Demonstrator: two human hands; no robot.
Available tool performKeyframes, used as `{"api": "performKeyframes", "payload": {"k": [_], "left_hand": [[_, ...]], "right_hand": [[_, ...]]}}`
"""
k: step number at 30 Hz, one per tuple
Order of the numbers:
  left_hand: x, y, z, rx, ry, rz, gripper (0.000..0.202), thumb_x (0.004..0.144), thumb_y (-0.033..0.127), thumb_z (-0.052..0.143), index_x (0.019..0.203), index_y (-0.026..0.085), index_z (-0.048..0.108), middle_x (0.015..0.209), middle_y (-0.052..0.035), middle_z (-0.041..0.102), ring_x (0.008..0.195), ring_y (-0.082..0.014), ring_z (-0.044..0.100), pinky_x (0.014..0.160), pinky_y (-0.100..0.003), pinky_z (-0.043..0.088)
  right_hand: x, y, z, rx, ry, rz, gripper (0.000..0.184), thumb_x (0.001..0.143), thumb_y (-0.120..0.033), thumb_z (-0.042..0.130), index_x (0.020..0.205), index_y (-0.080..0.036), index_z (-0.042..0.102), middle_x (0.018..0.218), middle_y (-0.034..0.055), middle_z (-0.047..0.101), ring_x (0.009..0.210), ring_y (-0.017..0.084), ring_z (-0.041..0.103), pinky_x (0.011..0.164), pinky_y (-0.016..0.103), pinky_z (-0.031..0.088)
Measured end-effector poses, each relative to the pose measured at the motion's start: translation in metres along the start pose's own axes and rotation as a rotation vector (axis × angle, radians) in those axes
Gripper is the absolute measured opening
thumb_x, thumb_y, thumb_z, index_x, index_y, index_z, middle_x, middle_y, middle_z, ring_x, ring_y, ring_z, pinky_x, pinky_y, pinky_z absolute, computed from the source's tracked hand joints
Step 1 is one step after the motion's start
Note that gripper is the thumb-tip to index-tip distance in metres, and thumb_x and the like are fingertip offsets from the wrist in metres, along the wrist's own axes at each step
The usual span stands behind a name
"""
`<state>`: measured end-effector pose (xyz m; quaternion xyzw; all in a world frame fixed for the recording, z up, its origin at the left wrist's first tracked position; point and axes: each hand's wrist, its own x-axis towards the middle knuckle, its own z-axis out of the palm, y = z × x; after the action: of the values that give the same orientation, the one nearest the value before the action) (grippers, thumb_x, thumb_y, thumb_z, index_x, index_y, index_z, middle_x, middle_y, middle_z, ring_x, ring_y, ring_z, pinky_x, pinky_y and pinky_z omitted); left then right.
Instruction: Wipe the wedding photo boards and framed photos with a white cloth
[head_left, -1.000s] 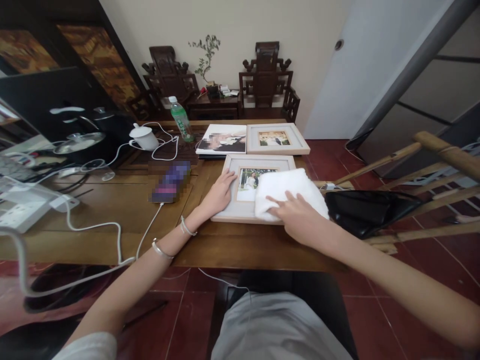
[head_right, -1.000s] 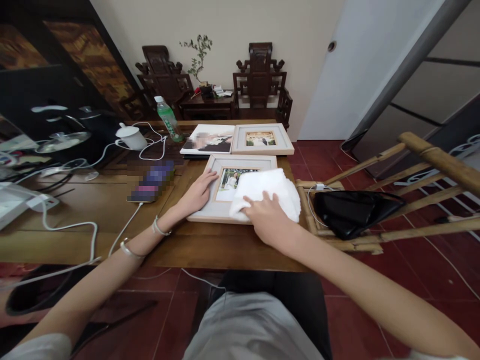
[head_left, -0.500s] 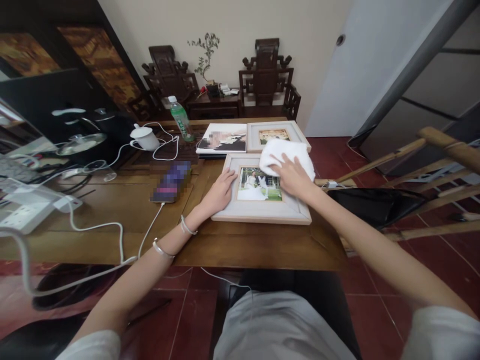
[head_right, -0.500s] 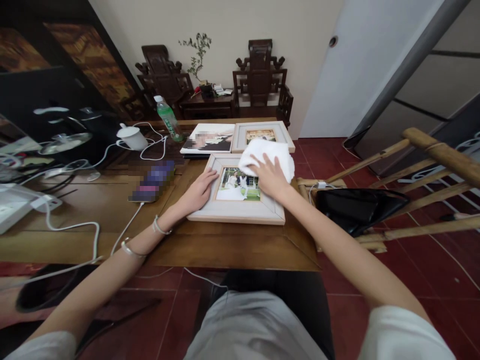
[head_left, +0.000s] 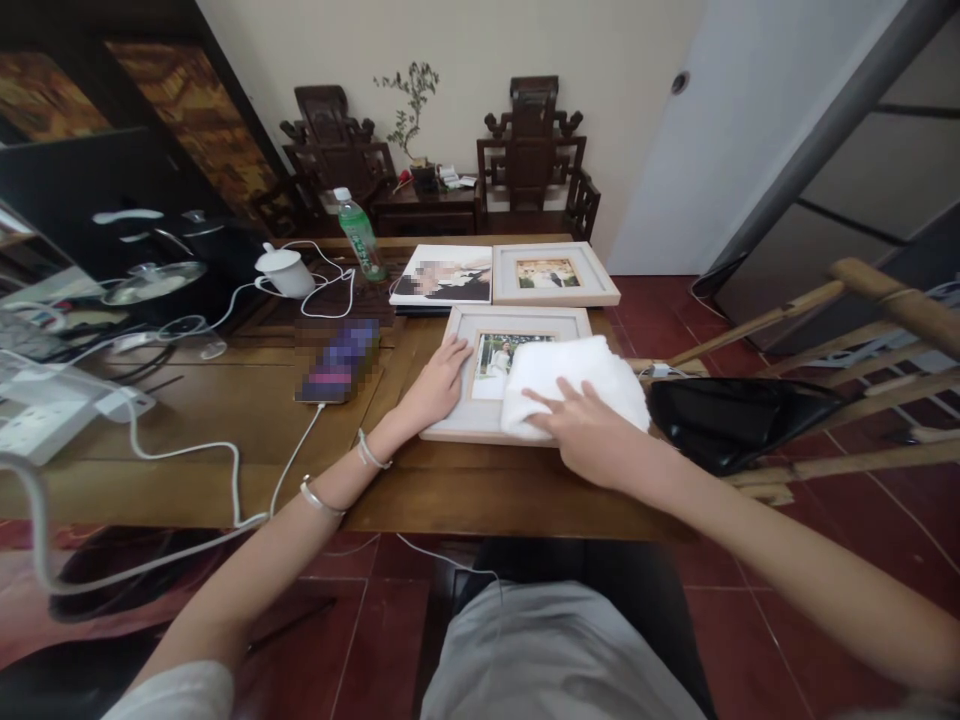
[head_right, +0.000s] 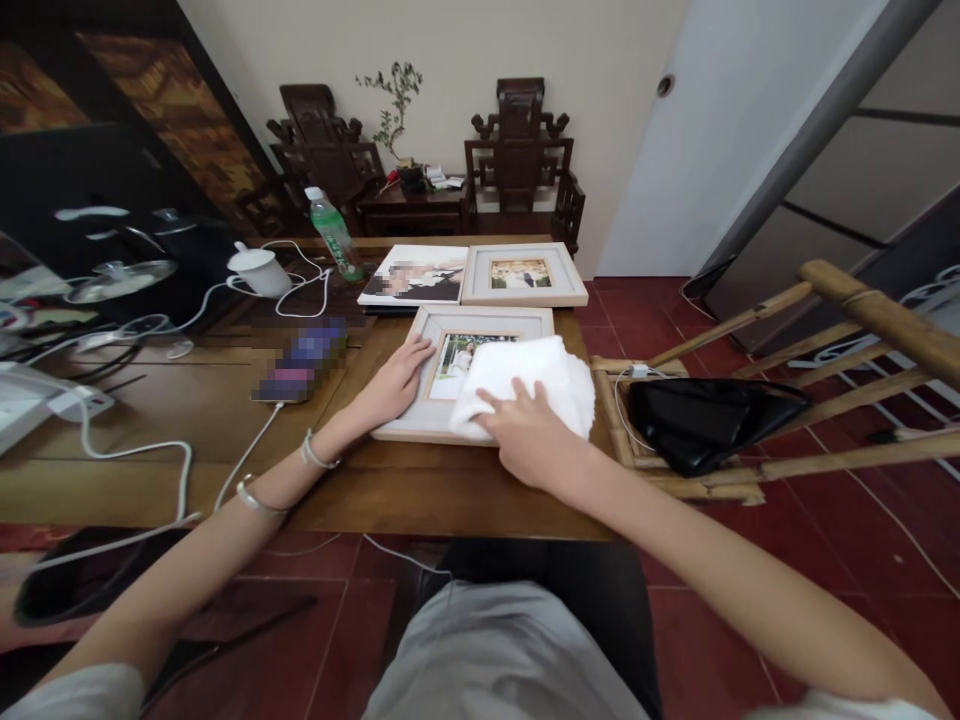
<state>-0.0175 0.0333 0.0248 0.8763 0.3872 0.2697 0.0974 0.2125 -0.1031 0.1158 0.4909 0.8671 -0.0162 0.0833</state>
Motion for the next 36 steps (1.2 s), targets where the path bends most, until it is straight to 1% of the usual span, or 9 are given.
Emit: {"api": "performKeyframes", "payload": {"k": [4, 7, 11, 15, 19, 23, 30, 33, 36], "left_hand": [[0.000, 0.001, -0.003, -0.003, -0.028, -0.010, 0.048, 0.087, 0.009, 0.037, 0.133, 0.009, 0.049, 0.145, -0.0169, 0.044, 0.143, -0.0278, 0.028, 0.117, -0.051, 0.026], [0.000, 0.001, -0.002, 0.006, -0.029, -0.002, 0.047, 0.087, 0.010, 0.036, 0.132, 0.007, 0.049, 0.145, -0.0178, 0.045, 0.143, -0.0277, 0.028, 0.117, -0.050, 0.027], [0.000, -0.001, 0.001, 0.007, 0.002, 0.003, 0.046, 0.088, 0.010, 0.036, 0.131, 0.009, 0.050, 0.143, -0.0170, 0.047, 0.142, -0.0278, 0.030, 0.116, -0.052, 0.028], [0.000, -0.003, 0.002, -0.005, 0.000, 0.009, 0.045, 0.088, 0.011, 0.037, 0.131, 0.009, 0.051, 0.142, -0.0178, 0.048, 0.142, -0.0286, 0.029, 0.116, -0.053, 0.028], [0.000, -0.005, 0.000, -0.010, -0.012, 0.001, 0.045, 0.088, 0.012, 0.037, 0.131, 0.010, 0.050, 0.143, -0.0170, 0.047, 0.142, -0.0284, 0.030, 0.116, -0.053, 0.028], [0.000, -0.006, 0.000, -0.013, -0.008, 0.000, 0.045, 0.089, 0.013, 0.037, 0.132, 0.012, 0.050, 0.143, -0.0153, 0.048, 0.142, -0.0281, 0.030, 0.115, -0.054, 0.028], [0.000, -0.001, 0.000, 0.015, -0.008, -0.009, 0.045, 0.089, 0.014, 0.037, 0.133, 0.008, 0.048, 0.145, -0.0185, 0.044, 0.142, -0.0292, 0.030, 0.117, -0.051, 0.027], [0.000, 0.000, -0.001, 0.019, -0.016, -0.005, 0.047, 0.089, 0.013, 0.037, 0.134, 0.009, 0.047, 0.145, -0.0173, 0.045, 0.142, -0.0286, 0.030, 0.117, -0.051, 0.027], [-0.001, -0.001, -0.001, 0.012, -0.020, -0.002, 0.048, 0.088, 0.013, 0.036, 0.135, 0.011, 0.047, 0.145, -0.0160, 0.045, 0.142, -0.0283, 0.030, 0.117, -0.052, 0.026]], "right_hand": [[-0.024, -0.021, -0.009, 0.081, -0.030, -0.099, 0.064, 0.072, 0.001, 0.042, 0.131, -0.020, 0.058, 0.152, 0.0063, 0.037, 0.134, 0.043, 0.036, 0.102, 0.061, 0.036], [-0.015, -0.017, -0.002, 0.102, 0.016, -0.099, 0.068, 0.072, 0.002, 0.041, 0.135, -0.021, 0.054, 0.154, 0.0047, 0.034, 0.139, 0.041, 0.028, 0.105, 0.062, 0.032], [0.023, 0.023, 0.010, 0.086, 0.055, -0.021, 0.071, 0.071, 0.003, 0.041, 0.137, -0.020, 0.052, 0.154, 0.0048, 0.034, 0.142, 0.037, 0.024, 0.110, 0.061, 0.027], [0.067, 0.074, 0.014, -0.025, 0.241, 0.111, 0.071, 0.075, 0.003, 0.037, 0.143, -0.018, 0.044, 0.157, 0.0070, 0.027, 0.142, 0.038, 0.023, 0.110, 0.062, 0.025], [0.098, 0.095, 0.018, -0.085, 0.277, 0.165, 0.068, 0.076, 0.003, 0.036, 0.142, -0.014, 0.046, 0.158, 0.0092, 0.025, 0.142, 0.042, 0.018, 0.110, 0.065, 0.021], [0.091, 0.073, 0.020, -0.086, 0.194, 0.102, 0.061, 0.078, 0.001, 0.038, 0.135, -0.014, 0.055, 0.156, 0.0095, 0.031, 0.141, 0.045, 0.018, 0.109, 0.066, 0.019], [0.013, 0.006, -0.011, 0.083, -0.081, -0.050, 0.067, 0.074, 0.002, 0.040, 0.135, -0.020, 0.055, 0.153, 0.0062, 0.037, 0.135, 0.042, 0.034, 0.102, 0.062, 0.037], [-0.010, -0.017, -0.023, 0.148, -0.090, -0.182, 0.065, 0.074, 0.002, 0.040, 0.131, -0.020, 0.059, 0.151, 0.0062, 0.040, 0.134, 0.037, 0.039, 0.101, 0.055, 0.041], [-0.011, -0.024, -0.018, 0.157, -0.035, -0.223, 0.065, 0.073, 0.003, 0.041, 0.131, -0.021, 0.059, 0.152, 0.0061, 0.038, 0.138, 0.037, 0.033, 0.105, 0.057, 0.037]]}}
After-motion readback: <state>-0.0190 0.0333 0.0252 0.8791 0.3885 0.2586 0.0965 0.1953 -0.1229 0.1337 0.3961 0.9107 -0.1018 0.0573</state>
